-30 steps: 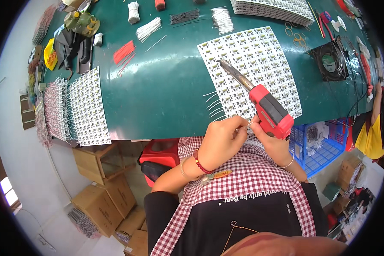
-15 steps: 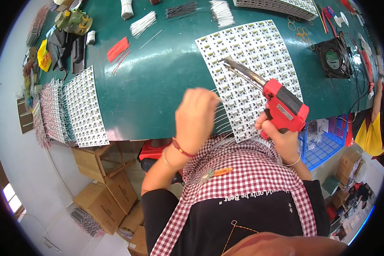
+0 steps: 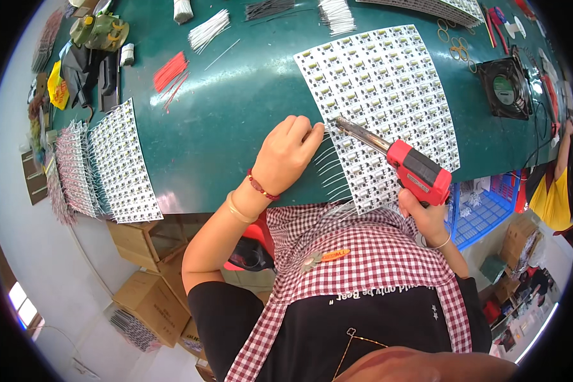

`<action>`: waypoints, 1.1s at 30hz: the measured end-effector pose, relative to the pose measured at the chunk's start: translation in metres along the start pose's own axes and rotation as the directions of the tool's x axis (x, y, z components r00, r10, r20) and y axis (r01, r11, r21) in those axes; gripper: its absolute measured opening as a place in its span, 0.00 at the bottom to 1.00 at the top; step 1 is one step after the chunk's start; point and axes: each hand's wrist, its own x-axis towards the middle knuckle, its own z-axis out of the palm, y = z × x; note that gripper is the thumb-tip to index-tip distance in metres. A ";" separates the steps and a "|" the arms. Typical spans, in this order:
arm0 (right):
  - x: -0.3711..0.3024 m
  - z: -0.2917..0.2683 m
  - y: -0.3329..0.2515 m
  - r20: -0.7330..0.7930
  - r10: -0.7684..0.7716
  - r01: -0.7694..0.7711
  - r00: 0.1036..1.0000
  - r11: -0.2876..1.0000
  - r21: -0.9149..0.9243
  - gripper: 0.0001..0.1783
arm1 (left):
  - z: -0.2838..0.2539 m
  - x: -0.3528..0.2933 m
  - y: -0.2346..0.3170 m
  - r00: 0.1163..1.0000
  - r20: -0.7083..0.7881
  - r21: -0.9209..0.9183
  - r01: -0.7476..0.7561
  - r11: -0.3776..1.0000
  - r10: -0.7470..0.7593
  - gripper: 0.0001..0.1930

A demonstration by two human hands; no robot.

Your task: The recorder is manually assembling LED components, using a handheld tool to apply glue or solder to a grid of small parts.

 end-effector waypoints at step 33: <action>-0.001 0.001 0.001 -0.025 -0.035 0.033 0.999 0.996 -0.082 0.19 | -0.001 0.004 -0.003 0.999 -0.051 0.028 -0.011 1.000 0.012 0.14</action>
